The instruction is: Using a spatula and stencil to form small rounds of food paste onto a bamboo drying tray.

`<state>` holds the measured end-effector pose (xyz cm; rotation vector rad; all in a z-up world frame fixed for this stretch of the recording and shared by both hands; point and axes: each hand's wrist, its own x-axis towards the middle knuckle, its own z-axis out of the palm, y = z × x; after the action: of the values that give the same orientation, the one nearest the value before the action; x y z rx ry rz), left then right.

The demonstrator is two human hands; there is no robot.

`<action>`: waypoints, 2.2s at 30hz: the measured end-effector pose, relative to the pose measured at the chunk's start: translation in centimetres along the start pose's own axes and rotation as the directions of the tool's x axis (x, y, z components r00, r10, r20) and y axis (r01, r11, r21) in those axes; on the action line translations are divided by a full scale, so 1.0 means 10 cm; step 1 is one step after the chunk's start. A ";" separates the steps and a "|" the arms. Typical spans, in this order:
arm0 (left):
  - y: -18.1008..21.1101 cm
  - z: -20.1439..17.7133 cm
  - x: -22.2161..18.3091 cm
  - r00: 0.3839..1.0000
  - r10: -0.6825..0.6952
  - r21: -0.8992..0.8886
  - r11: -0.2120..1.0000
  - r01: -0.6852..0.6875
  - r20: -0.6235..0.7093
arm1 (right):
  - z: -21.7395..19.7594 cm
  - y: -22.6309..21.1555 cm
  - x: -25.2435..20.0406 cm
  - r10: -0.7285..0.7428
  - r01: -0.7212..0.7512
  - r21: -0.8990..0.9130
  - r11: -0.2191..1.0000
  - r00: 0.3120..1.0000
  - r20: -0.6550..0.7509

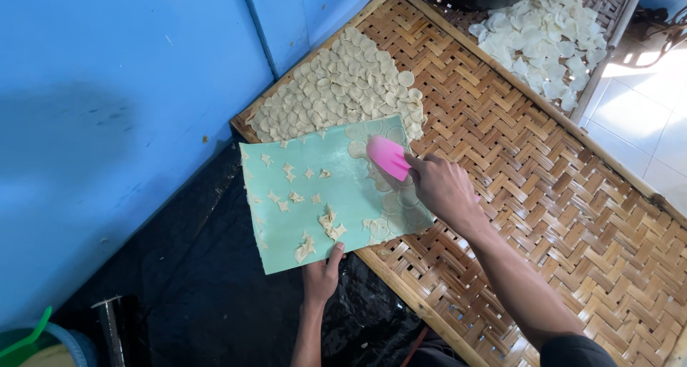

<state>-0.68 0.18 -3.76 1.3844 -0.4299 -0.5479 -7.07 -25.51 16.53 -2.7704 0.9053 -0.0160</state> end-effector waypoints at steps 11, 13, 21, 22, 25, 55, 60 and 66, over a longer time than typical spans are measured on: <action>0.03 0.00 0.00 1.000 0.002 0.010 1.000 -0.002 0.010 | 0.06 0.00 0.06 -0.013 0.014 -0.013 1.000 1.000 0.026; 0.01 -0.01 0.00 1.000 -0.004 0.030 1.000 0.003 0.007 | 0.12 0.03 0.09 0.004 -0.003 -0.028 1.000 1.000 0.031; 0.00 -0.02 0.00 1.000 -0.020 0.017 1.000 0.020 0.021 | 0.15 0.11 0.11 0.054 -0.059 0.075 0.995 0.996 0.067; 0.02 -0.01 -0.01 1.000 -0.021 0.017 1.000 0.020 0.021 | 0.25 0.17 0.12 0.055 -0.060 0.074 0.995 0.996 0.068; 0.06 0.01 0.01 1.000 -0.018 -0.010 1.000 0.018 0.010 | 0.47 0.35 0.19 -0.122 0.132 0.175 0.976 0.990 -0.068; 0.03 0.01 0.01 1.000 -0.017 0.016 1.000 0.017 -0.012 | 0.41 1.32 0.99 0.277 -0.152 0.462 0.874 0.936 -0.216; -0.04 0.00 -0.01 1.000 -0.015 0.018 1.000 0.015 -0.022 | 0.16 1.14 0.99 0.337 -0.281 0.350 0.893 0.935 -0.110; 0.03 0.02 0.00 0.999 -0.027 0.012 1.000 0.027 -0.023 | 0.06 1.00 0.92 0.103 -0.112 -0.018 0.994 0.956 -0.276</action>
<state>-0.78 0.08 -3.44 1.4092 -0.3972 -0.5519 -5.38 -38.63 13.20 -2.7892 1.1308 -0.3798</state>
